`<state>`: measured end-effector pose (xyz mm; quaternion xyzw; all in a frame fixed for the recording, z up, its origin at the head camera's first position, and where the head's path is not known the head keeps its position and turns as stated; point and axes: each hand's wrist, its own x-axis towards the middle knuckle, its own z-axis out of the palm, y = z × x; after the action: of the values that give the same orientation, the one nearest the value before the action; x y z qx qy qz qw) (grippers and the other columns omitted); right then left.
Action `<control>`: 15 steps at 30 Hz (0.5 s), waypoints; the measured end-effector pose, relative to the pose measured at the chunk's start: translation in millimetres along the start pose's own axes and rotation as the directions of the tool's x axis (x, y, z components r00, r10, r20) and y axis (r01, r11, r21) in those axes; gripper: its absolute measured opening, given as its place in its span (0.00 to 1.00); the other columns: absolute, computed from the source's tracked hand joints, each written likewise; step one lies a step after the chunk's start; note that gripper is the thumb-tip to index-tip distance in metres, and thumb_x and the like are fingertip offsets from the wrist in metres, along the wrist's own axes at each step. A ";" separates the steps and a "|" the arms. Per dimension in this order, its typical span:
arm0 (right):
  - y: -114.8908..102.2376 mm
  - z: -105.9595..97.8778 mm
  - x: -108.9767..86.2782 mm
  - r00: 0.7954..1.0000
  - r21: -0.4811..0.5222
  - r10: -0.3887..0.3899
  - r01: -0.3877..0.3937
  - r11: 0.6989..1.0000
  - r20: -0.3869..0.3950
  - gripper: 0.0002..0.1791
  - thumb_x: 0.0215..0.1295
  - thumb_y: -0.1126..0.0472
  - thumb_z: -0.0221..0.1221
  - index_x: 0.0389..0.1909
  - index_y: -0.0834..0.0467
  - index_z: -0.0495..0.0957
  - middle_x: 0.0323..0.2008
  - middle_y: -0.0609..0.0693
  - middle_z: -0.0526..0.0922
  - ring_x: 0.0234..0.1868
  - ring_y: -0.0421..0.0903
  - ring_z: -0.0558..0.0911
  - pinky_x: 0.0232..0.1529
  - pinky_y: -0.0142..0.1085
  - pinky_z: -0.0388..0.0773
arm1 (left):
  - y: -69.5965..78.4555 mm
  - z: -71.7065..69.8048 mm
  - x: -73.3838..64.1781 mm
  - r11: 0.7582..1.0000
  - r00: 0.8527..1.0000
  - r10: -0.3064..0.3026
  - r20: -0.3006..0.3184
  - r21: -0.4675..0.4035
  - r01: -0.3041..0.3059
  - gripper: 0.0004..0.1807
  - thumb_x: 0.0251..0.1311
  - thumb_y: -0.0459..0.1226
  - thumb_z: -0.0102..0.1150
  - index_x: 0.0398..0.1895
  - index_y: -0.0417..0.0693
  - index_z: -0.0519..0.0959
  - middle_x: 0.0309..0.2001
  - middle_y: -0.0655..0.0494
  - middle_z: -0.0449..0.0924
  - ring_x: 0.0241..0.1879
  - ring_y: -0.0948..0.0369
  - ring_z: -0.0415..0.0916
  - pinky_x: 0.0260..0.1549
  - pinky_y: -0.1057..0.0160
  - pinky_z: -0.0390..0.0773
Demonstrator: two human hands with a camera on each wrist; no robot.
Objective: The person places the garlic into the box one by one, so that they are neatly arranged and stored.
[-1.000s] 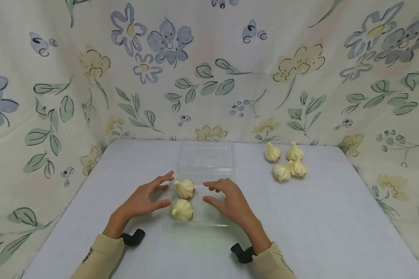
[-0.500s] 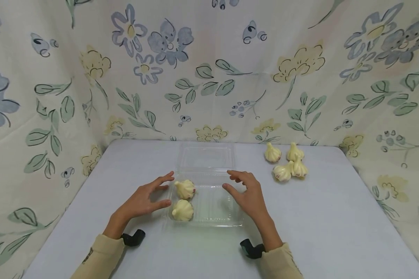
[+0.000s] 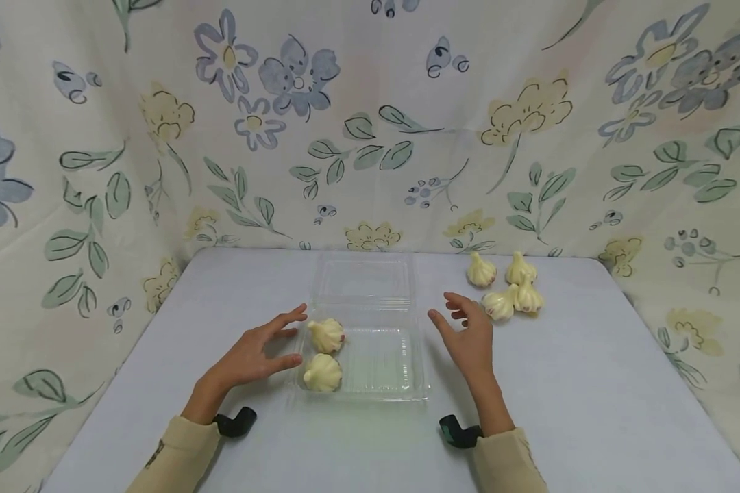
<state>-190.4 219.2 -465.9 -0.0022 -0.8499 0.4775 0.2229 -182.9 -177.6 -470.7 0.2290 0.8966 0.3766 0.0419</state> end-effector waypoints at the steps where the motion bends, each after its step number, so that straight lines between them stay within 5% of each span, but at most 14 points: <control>1: 2.2 -1.6 0.9 0.999 -0.005 0.035 -0.035 0.999 -0.002 0.24 0.61 0.59 0.72 0.58 0.59 0.81 0.49 0.62 0.86 0.46 0.55 0.82 0.44 0.35 0.72 | 0.0 0.1 -0.1 1.000 1.000 0.000 -0.001 0.001 0.000 0.47 0.61 0.54 0.69 0.79 0.78 0.54 0.75 0.64 0.68 0.67 0.49 0.77 0.68 0.31 0.64; 8: 12.1 -16.6 6.3 0.969 -0.012 0.243 -0.244 0.970 -0.054 0.26 0.65 0.51 0.69 0.60 0.58 0.80 0.49 0.58 0.84 0.40 0.35 0.77 0.40 0.23 0.71 | 1.0 0.4 0.3 1.000 1.000 -0.001 -0.002 -0.004 0.001 0.45 0.60 0.52 0.70 0.79 0.76 0.57 0.79 0.64 0.61 0.67 0.49 0.76 0.68 0.30 0.63; 15: 19.6 -30.6 9.6 0.924 0.057 0.346 -0.342 0.938 -0.162 0.28 0.64 0.48 0.69 0.62 0.56 0.79 0.42 0.49 0.77 0.36 0.36 0.74 0.31 0.24 0.72 | 0.7 0.6 0.0 1.000 1.000 -0.002 -0.005 0.006 0.002 0.45 0.60 0.52 0.70 0.78 0.76 0.58 0.79 0.68 0.58 0.67 0.50 0.77 0.68 0.31 0.63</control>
<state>-191.5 256.8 -464.7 -0.1886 -0.8074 0.5192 0.2071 -182.5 -176.7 -470.6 0.2273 0.8981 0.3744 0.0395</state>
